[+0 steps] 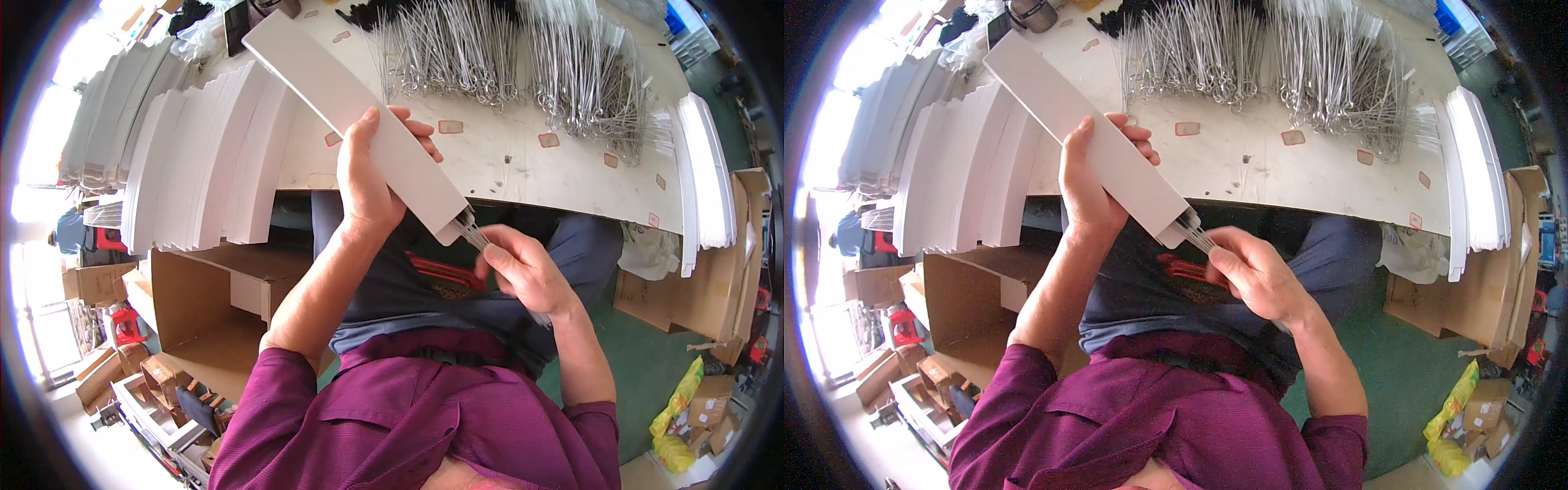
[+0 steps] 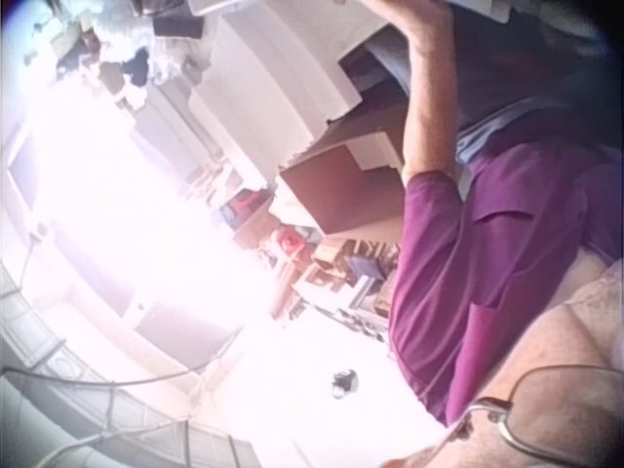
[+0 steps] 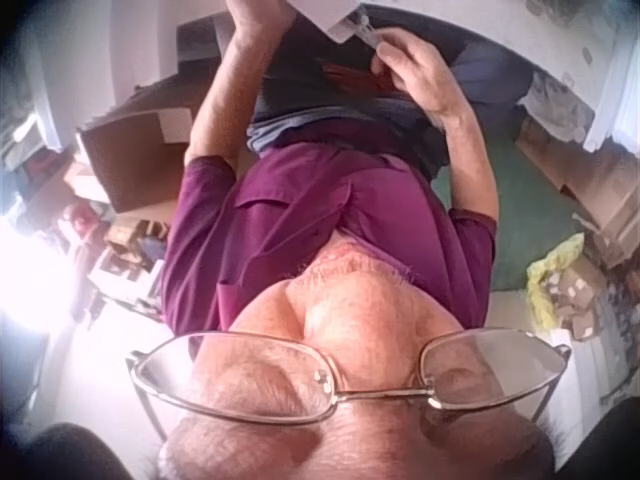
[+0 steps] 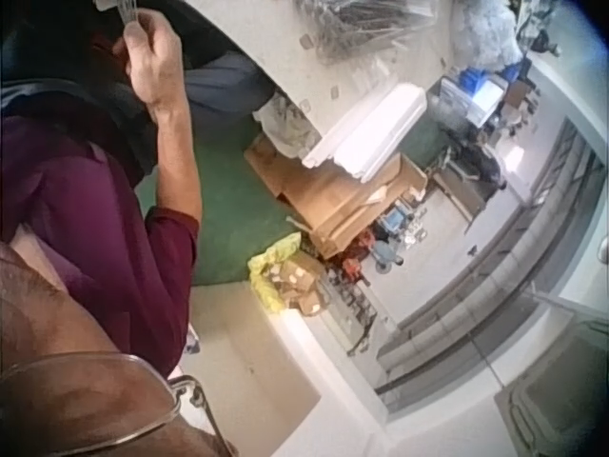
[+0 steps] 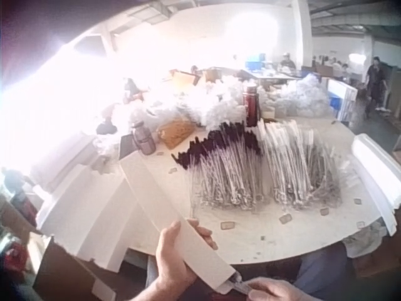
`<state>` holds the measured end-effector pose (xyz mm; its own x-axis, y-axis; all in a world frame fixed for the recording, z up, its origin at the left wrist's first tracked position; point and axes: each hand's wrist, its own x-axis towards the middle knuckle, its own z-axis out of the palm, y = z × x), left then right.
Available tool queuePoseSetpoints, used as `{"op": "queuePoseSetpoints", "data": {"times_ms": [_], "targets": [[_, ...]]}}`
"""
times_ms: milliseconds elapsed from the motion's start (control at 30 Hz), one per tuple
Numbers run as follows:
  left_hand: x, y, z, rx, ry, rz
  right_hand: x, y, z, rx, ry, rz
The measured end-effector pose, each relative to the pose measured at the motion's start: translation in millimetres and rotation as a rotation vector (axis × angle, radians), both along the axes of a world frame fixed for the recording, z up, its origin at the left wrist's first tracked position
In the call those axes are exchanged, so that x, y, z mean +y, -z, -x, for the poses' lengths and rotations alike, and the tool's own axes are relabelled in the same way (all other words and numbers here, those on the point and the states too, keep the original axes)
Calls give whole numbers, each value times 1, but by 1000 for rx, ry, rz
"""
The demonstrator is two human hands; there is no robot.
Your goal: Packaging bottle brushes into cardboard boxes at a workshop table.
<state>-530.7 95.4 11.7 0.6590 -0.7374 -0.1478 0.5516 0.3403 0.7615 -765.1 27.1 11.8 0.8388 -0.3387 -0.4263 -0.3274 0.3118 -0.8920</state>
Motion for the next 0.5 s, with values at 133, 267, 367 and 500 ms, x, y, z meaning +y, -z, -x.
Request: {"op": "queuePoseSetpoints", "data": {"times_ms": [133,267,367,500], "targets": [[5,6,19,-11,5,-11,-1,12,-17,-131,86,-118],[13,16,32,-92,79,-45,-4,18,-27,-130,55,-149],[35,10,34,-268,285,-276,-16,18,-16,-116,58,-141],[87,-19,32,-1110,659,-524,-33,4,-3,-27,18,-63]]}}
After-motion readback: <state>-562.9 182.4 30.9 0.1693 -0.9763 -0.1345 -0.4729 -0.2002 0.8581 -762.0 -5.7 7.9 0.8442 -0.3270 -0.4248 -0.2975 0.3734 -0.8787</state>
